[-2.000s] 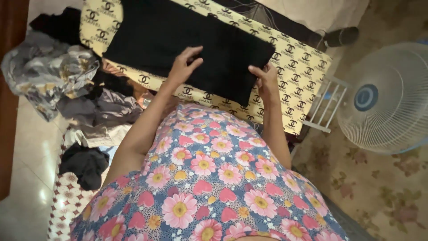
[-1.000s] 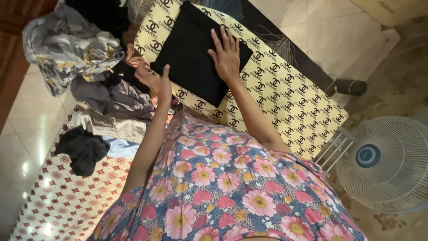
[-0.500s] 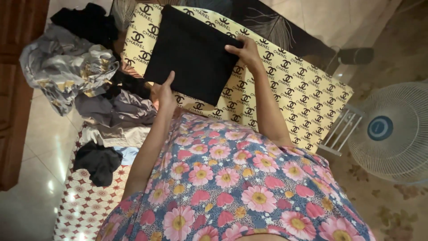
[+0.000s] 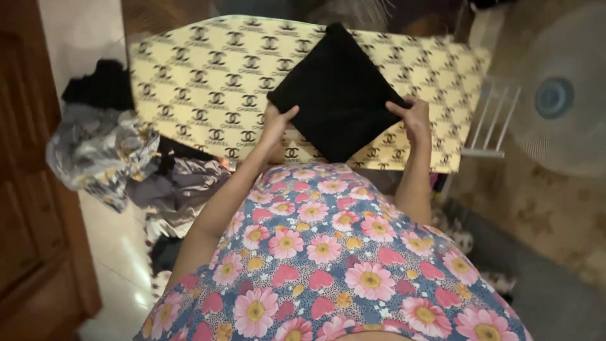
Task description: The person is folding various pieces of laundry, such as pants and shorts, on an ironing board and placing them neatly on a bed.
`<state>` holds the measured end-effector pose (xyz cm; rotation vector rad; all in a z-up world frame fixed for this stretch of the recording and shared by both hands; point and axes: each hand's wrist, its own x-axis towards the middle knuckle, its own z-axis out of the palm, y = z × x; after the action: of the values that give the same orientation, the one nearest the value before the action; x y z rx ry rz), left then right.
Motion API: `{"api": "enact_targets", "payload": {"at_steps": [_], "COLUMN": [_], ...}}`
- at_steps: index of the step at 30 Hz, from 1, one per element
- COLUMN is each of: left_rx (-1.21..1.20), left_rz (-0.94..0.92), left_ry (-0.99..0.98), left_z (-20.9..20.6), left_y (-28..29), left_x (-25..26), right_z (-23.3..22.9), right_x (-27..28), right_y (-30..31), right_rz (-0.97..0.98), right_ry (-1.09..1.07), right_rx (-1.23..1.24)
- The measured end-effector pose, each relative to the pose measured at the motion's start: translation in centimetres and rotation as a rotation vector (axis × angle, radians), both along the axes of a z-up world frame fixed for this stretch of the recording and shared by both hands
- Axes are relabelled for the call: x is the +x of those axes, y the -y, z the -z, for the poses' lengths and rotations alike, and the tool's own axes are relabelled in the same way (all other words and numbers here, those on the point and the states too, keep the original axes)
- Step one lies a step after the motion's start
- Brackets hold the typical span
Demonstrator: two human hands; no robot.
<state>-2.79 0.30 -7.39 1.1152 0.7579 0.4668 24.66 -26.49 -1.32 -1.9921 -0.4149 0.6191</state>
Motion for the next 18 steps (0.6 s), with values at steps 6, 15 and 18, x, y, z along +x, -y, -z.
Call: {"api": "enact_targets", "payload": {"at_steps": [6,15,18], "left_rx": [0.018,-0.76,-0.914], "left_rz": [0.025,0.325,0.31], "left_ry": [-0.1,-0.52,-0.213], "left_z": [-0.7,-5.7,1.4], "left_y": [1.7,10.3,10.3], "left_x": [5.5,3.0,2.3], "right_z": [5.3,9.7,7.6], "right_x": [-3.3,-9.5,-15.4], "right_y": [8.4,2.9,2.3], "right_rz": [0.229,0.831,0.83], "right_ry": [-0.33,-0.294,-1.025], "right_rx": [-0.052,0.701,0.725]}}
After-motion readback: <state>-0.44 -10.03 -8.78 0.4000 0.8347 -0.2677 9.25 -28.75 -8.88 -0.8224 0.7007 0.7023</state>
